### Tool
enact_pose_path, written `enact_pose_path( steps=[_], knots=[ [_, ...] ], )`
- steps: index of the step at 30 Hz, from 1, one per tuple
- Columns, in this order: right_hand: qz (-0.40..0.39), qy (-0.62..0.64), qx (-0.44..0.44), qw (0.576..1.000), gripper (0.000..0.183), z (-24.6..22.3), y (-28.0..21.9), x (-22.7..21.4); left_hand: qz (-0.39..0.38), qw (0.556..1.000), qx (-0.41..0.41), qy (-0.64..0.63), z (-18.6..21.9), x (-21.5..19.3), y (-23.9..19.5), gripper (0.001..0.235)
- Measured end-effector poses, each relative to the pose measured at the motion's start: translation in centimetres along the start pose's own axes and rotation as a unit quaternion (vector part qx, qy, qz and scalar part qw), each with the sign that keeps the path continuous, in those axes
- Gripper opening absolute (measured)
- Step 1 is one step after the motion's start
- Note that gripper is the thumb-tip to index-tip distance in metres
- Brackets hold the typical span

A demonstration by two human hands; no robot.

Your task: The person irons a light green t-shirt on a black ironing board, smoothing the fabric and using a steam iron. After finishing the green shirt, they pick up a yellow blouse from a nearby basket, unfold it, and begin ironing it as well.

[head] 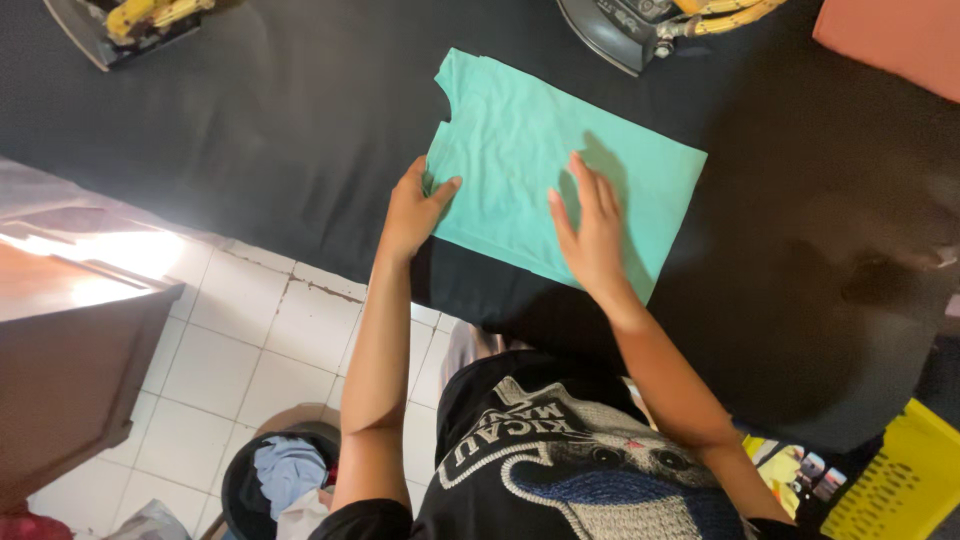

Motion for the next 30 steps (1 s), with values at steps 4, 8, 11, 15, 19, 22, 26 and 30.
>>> enact_pose_path(
  steps=[4, 8, 11, 15, 19, 22, 26, 30],
  knots=[
    [-0.081, -0.205, -0.005, 0.975, 0.069, 1.7, -2.9, -1.6, 0.011, 1.000, 0.016, -0.016, 1.0, -0.3, -1.0, 0.048],
    [-0.118, -0.213, 0.048, 0.969, 0.077, 3.8, -4.8, -2.2, 0.030, 0.998, 0.051, 0.015, 1.8, -1.2, -2.0, 0.048],
    [-0.082, -0.228, 0.034, 0.970, 0.082, 3.9, -5.1, -2.9, 0.061, 0.991, 0.044, 0.107, 2.5, -1.5, -2.6, 0.054],
    [-0.104, -0.229, 0.040, 0.967, 0.086, 4.8, -5.6, -2.7, 0.176, 0.927, 0.105, 0.315, 5.7, -1.2, -4.7, 0.066],
    [-0.041, -0.160, 0.041, 0.985, 0.075, 5.9, -6.6, -4.7, 0.233, 0.843, 0.261, 0.409, 9.4, 3.2, -5.1, 0.057],
    [0.106, -0.079, 0.048, 0.990, 0.065, 6.3, -9.4, -8.8, 0.106, 0.875, 0.356, 0.310, 9.8, 11.3, -2.6, 0.040],
    [0.140, 0.061, 0.197, 0.968, 0.055, 10.5, -12.1, -10.6, -0.104, 0.884, 0.411, 0.197, 9.6, 24.2, 1.6, 0.045],
    [0.122, 0.035, 0.239, 0.963, 0.047, 10.9, -13.1, -10.7, -0.178, 0.868, 0.393, 0.244, 9.0, 33.2, 5.3, 0.018]
  ],
)
Point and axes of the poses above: each hand's wrist, its own y-axis towards the middle knuckle, its own x-axis out of the palm, z = x × y, the point moved 10 cm from there along y, towards the middle knuckle, and after that the axes turned 1 degree about -x, right-handed, at the moved point
